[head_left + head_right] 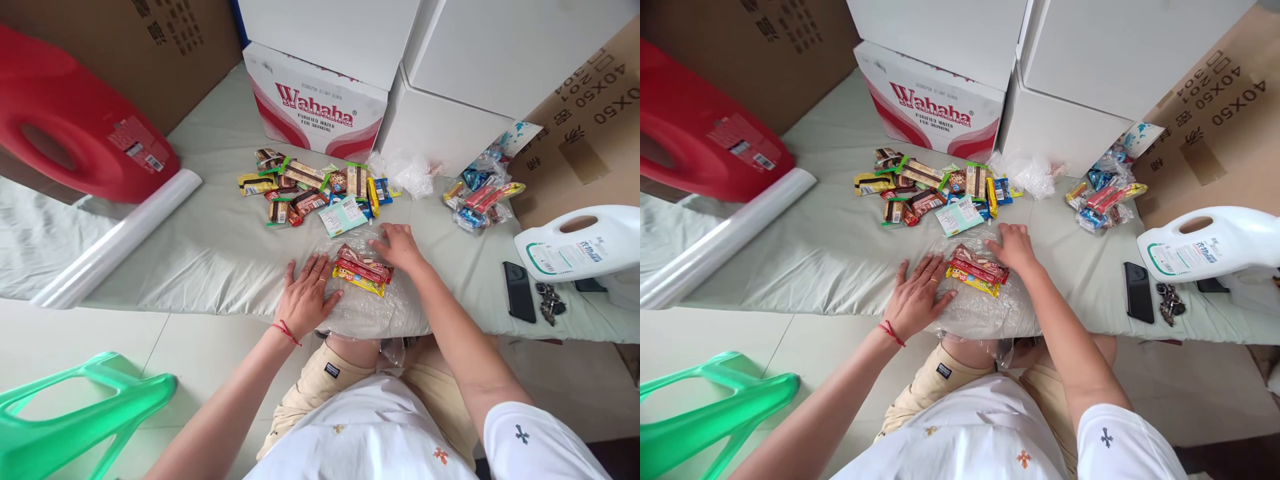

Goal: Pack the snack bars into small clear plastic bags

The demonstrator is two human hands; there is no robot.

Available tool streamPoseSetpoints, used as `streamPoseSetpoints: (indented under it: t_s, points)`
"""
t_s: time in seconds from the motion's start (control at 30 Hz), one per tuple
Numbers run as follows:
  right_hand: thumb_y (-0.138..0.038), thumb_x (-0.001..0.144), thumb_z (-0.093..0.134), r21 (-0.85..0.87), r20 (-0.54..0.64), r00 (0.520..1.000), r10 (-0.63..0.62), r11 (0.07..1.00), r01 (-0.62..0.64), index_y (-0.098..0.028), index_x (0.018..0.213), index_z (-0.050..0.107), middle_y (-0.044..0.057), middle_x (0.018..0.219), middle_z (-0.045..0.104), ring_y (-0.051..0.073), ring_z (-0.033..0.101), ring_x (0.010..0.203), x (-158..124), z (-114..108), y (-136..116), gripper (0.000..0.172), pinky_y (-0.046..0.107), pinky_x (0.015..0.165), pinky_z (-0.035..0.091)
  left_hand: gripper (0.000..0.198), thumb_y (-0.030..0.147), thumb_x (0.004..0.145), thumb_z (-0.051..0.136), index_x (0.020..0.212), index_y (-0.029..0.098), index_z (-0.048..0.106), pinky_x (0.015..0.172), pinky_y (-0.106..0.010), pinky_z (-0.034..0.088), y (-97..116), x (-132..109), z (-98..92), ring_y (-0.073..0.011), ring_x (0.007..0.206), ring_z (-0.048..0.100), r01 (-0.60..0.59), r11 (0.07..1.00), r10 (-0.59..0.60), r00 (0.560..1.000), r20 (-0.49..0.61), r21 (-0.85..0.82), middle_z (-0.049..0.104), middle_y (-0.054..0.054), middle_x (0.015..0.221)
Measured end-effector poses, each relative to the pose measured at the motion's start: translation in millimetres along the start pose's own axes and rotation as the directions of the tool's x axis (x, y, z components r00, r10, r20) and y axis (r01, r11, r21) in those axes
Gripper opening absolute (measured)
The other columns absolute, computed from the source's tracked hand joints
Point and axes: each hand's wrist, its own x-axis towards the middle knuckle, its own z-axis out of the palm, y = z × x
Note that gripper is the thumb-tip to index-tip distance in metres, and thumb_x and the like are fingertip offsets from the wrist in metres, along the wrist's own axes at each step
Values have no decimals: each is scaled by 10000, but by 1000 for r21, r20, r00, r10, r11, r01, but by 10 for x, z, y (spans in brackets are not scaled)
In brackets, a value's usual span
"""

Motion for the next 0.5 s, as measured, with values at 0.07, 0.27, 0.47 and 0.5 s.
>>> streamPoseSetpoints:
  t_s: [0.07,0.27,0.47,0.5]
  points:
    - [-465,851,725,64,117,993,-26,998,19,-149,1156,693,89,913,701,285,553,1011,137,64,16,440,353,861,445,669,531,1010,425,1594,206,387,1270,-649,69,4,1,-6,-326,1542,337,-2,1000,2,1000,2,0,394,-135,1639]
    - [-345,861,658,367,129,982,-138,927,82,-178,822,663,-11,773,617,134,513,672,146,51,-86,172,246,649,391,696,523,1000,446,1610,202,353,1276,-627,84,6,-10,-11,-328,1535,352,6,1000,-6,1000,-9,-5,392,-144,1641]
    - [-310,932,609,356,-37,947,-318,882,310,-206,945,690,54,1031,673,163,629,815,-89,-124,-262,132,269,761,493,722,532,995,448,1616,184,328,1274,-620,100,3,-21,5,-327,1527,367,15,1000,-15,999,-33,-6,373,-153,1649]
    - [-291,952,582,342,-39,936,-350,875,342,-214,974,694,64,1085,686,178,658,908,-141,-145,-300,138,279,814,508,726,535,995,446,1616,177,326,1273,-619,101,4,-23,7,-326,1527,367,17,1000,-17,999,-35,-5,369,-155,1650]
